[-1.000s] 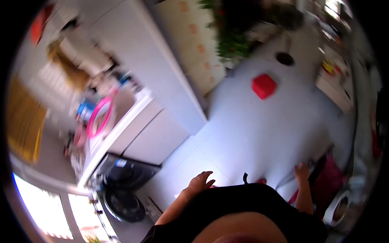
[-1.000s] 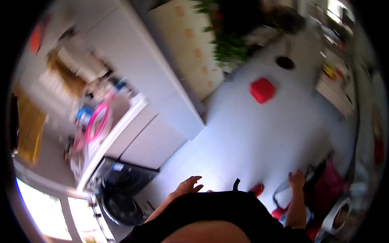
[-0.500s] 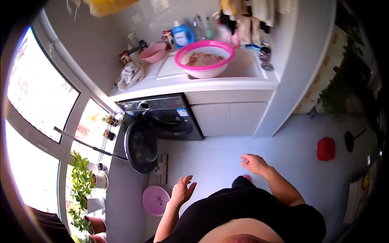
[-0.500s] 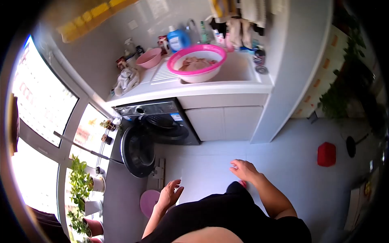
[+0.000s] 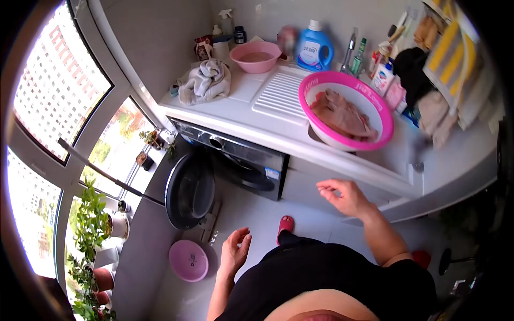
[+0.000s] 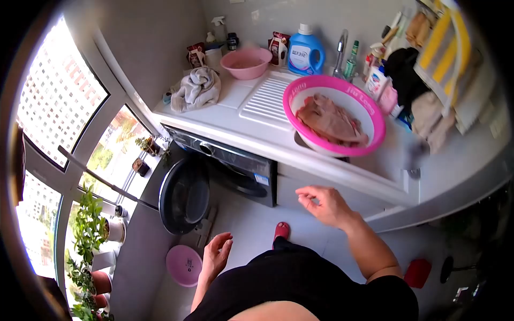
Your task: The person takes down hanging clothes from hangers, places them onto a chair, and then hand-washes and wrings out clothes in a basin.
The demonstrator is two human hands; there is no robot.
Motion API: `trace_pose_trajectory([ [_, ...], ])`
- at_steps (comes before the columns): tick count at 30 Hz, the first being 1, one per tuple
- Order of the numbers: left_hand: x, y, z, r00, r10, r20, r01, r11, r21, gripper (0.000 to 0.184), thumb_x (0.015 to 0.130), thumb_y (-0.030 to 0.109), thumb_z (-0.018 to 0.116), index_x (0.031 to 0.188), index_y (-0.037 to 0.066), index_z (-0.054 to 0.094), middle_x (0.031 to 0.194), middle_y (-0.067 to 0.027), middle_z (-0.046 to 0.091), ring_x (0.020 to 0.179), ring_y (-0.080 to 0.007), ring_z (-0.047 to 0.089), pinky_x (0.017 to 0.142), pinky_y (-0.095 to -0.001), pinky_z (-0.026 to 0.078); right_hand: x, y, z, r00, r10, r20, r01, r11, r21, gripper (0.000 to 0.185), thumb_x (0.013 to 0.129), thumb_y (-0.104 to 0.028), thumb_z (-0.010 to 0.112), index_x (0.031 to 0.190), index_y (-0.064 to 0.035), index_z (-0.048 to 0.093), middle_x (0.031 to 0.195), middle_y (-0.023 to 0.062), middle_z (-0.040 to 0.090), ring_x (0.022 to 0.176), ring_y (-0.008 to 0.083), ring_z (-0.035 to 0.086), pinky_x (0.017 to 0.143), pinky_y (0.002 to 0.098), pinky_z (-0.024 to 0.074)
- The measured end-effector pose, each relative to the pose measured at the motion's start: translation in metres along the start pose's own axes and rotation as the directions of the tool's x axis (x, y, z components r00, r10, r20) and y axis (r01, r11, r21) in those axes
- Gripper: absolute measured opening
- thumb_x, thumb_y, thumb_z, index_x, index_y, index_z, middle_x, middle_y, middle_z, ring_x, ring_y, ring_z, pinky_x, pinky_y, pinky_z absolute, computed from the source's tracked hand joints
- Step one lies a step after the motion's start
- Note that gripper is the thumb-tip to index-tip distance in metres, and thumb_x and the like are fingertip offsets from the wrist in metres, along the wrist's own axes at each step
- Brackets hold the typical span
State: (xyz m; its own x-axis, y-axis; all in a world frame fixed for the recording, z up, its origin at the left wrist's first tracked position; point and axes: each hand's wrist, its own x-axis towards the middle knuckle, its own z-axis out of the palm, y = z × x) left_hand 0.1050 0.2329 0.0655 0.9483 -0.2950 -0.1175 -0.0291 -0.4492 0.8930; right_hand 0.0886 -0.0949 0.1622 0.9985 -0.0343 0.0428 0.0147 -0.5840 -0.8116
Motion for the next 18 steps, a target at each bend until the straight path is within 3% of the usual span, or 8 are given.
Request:
trace_pose_trajectory([
  [4,0.097,0.040,-0.009,0.965,0.262,-0.017,-0.259,0.961,0.095,0.020,0.083,0.015,0.060,0.097,0.001,0.061,0.088,-0.0160,0.063,0.081,-0.0284,0.063,0.070,-0.0323,0.049,0.071,-0.008,-0.059,0.968,-0.192,-0.162,0.185,0.981,-0.058,0.017,0.085,-0.012,0.059,0.097,0.0001,0.062,0.083,0.0088,0.065,0.076,0.0135,0.061,0.067,0.0259,0.0481],
  [7,0.148,0.106,-0.046,0.956,0.291,-0.036,-0.290,0.920,-0.263,0.019,0.086,0.012,0.057,0.098,-0.001,0.062,0.091,-0.0124,0.064,0.087,-0.0209,0.061,0.078,-0.0290,0.046,0.108,-0.011,-0.093,0.930,-0.129,-0.343,0.168,0.982,0.087,0.017,0.090,-0.011,0.052,0.095,0.0013,0.062,0.083,0.0078,0.064,0.072,0.0118,0.060,0.066,0.0238,0.0481],
  [8,0.159,0.141,-0.072,0.899,0.430,-0.087,-0.438,0.883,-0.165,0.025,0.088,0.019,0.051,0.098,0.000,0.064,0.090,-0.0068,0.063,0.085,-0.0133,0.059,0.076,-0.0248,0.044,0.118,-0.018,-0.100,0.928,-0.143,-0.343,0.186,0.978,0.095,0.017,0.091,-0.011,0.051,0.095,0.0017,0.062,0.083,0.0077,0.063,0.072,0.0112,0.060,0.066,0.0231,0.0481],
  [9,0.163,0.173,-0.102,0.882,0.454,-0.126,-0.465,0.882,-0.080,0.038,0.089,0.031,0.045,0.096,-0.002,0.064,0.092,-0.0082,0.063,0.088,-0.0177,0.058,0.080,-0.0285,0.043,0.126,-0.023,-0.106,0.925,-0.154,-0.348,0.200,0.975,0.099,0.018,0.091,-0.010,0.049,0.095,0.0022,0.062,0.083,0.0075,0.063,0.072,0.0107,0.060,0.066,0.0224,0.0481],
  [10,0.172,0.186,-0.129,0.768,0.613,-0.187,-0.632,0.772,-0.064,0.050,0.091,0.037,0.036,0.103,-0.005,0.058,0.100,-0.0148,0.059,0.098,-0.0230,0.055,0.089,-0.0333,0.039,0.135,-0.024,-0.108,0.922,-0.177,-0.345,0.219,0.972,0.086,0.018,0.091,-0.009,0.049,0.094,0.0030,0.061,0.084,0.0073,0.063,0.072,0.0099,0.060,0.066,0.0217,0.0482],
  [13,0.196,0.213,-0.193,0.482,0.813,-0.325,-0.872,0.481,-0.092,0.050,0.090,0.039,0.036,0.106,-0.004,0.056,0.103,-0.0148,0.058,0.099,-0.0234,0.053,0.090,-0.0345,0.038,0.159,-0.031,-0.101,0.922,-0.173,-0.346,0.222,0.969,0.107,0.016,0.090,-0.007,0.050,0.091,0.0035,0.062,0.082,0.0081,0.064,0.070,0.0112,0.061,0.064,0.0227,0.0492],
  [15,0.212,0.231,-0.225,0.292,0.876,-0.384,-0.956,0.260,-0.135,0.051,0.089,0.040,0.037,0.107,-0.004,0.055,0.104,-0.0148,0.056,0.100,-0.0236,0.052,0.091,-0.0354,0.037,0.167,-0.036,-0.096,0.920,-0.139,-0.367,0.174,0.983,0.062,0.016,0.090,-0.007,0.050,0.090,0.0036,0.061,0.082,0.0085,0.065,0.069,0.0121,0.062,0.063,0.0231,0.0495],
  [18,0.239,0.245,-0.261,0.139,0.894,-0.426,-0.978,0.055,-0.203,0.052,0.088,0.043,0.037,0.109,-0.003,0.053,0.106,-0.0148,0.054,0.102,-0.0240,0.050,0.091,-0.0367,0.036,0.183,-0.044,-0.083,0.874,-0.161,-0.458,0.191,0.981,0.020,0.015,0.090,-0.007,0.050,0.091,0.0036,0.061,0.081,0.0088,0.064,0.068,0.0126,0.062,0.064,0.0230,0.0495],
])
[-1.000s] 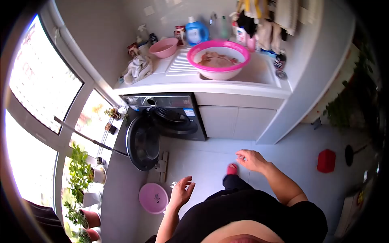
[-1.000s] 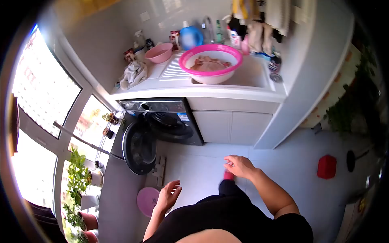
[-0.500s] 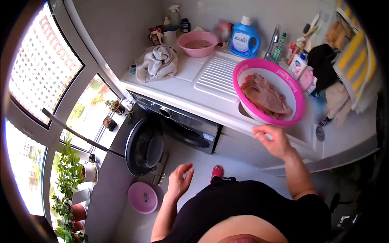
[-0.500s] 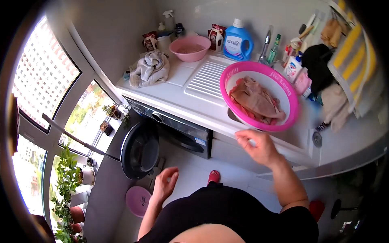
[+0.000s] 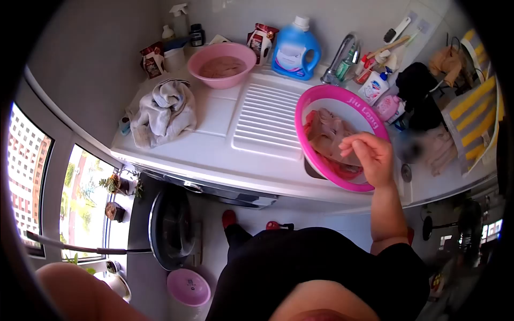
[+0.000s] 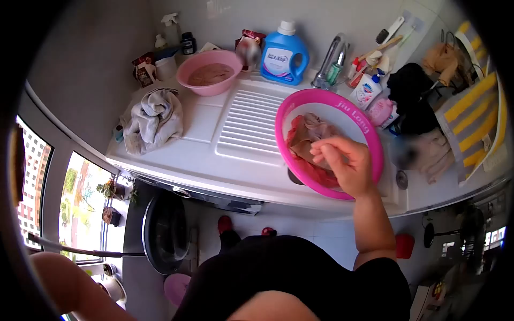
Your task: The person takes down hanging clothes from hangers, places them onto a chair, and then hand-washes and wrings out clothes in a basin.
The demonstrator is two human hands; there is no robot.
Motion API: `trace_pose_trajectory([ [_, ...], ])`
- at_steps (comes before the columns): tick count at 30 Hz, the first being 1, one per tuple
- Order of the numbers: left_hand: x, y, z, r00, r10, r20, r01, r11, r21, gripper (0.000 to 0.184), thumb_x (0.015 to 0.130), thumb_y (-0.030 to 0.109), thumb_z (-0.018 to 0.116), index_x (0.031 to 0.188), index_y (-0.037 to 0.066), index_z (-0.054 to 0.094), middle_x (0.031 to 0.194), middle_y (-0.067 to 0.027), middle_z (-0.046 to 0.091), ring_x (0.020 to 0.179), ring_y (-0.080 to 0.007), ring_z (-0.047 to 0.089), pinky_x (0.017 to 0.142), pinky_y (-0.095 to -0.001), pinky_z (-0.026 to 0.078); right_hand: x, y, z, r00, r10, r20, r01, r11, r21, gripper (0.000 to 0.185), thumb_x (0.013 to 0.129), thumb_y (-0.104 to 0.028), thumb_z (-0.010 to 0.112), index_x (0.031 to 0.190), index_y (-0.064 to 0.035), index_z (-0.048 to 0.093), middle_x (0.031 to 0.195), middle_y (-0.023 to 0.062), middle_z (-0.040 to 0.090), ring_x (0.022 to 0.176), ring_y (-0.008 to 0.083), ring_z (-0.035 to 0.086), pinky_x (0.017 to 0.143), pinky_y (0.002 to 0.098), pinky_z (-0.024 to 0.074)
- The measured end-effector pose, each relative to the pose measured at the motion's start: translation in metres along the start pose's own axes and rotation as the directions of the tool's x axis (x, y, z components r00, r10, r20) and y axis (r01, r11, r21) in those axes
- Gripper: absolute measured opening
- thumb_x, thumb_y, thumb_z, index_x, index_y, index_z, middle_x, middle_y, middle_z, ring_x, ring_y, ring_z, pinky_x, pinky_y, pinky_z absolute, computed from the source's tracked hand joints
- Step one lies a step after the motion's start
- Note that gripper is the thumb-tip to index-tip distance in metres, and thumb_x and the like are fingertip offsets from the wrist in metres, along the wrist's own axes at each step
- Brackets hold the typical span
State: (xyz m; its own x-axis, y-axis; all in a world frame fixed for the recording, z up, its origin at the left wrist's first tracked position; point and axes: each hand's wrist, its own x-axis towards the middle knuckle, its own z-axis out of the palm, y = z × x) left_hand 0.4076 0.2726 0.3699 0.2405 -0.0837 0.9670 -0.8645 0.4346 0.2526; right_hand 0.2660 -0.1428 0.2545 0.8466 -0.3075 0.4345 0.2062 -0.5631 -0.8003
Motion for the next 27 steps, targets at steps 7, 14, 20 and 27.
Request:
trace_pose_trajectory([
  [7,0.034,-0.050,-0.064,0.994,0.053,-0.094,-0.061,0.995,-0.083,0.056,0.086,0.047,0.039,0.115,0.000,0.048,0.112,-0.0149,0.050,0.105,-0.0250,0.047,0.093,-0.0397,0.034,0.037,-0.030,0.053,0.997,0.005,-0.073,-0.010,0.997,-0.072,0.019,0.091,-0.008,0.047,0.091,0.0043,0.060,0.081,0.0105,0.063,0.068,0.0127,0.061,0.065,0.0229,0.0491],
  [14,0.033,-0.095,-0.104,0.975,0.040,-0.217,-0.061,0.994,-0.089,0.062,0.084,0.052,0.040,0.120,0.002,0.043,0.117,-0.0149,0.046,0.109,-0.0259,0.043,0.094,-0.0427,0.031,0.099,-0.044,0.136,0.998,-0.051,0.032,0.051,0.999,0.009,0.012,0.085,-0.003,0.053,0.079,0.0037,0.062,0.073,0.0085,0.064,0.064,0.0125,0.060,0.061,0.0236,0.0480],
  [20,0.046,-0.091,-0.133,0.951,0.120,-0.284,-0.151,0.984,-0.091,0.067,0.082,0.056,0.041,0.124,0.004,0.038,0.122,-0.0150,0.042,0.111,-0.0267,0.040,0.096,-0.0453,0.029,0.149,-0.021,0.237,0.920,-0.062,0.388,0.086,0.995,-0.045,0.016,0.083,-0.008,0.059,0.097,-0.0014,0.061,0.094,0.0137,0.063,0.085,0.0239,0.062,0.075,0.0300,0.0488],
  [27,0.044,-0.095,-0.158,0.912,0.082,-0.402,-0.145,0.981,-0.129,0.075,0.080,0.061,0.043,0.130,0.007,0.034,0.127,-0.0150,0.037,0.115,-0.0276,0.036,0.097,-0.0483,0.027,0.215,0.055,0.361,0.936,0.081,0.343,0.059,0.923,-0.380,0.095,0.067,-0.038,0.074,0.141,-0.0174,0.019,0.144,0.0232,0.016,0.132,0.0426,0.017,0.101,0.0400,0.0331],
])
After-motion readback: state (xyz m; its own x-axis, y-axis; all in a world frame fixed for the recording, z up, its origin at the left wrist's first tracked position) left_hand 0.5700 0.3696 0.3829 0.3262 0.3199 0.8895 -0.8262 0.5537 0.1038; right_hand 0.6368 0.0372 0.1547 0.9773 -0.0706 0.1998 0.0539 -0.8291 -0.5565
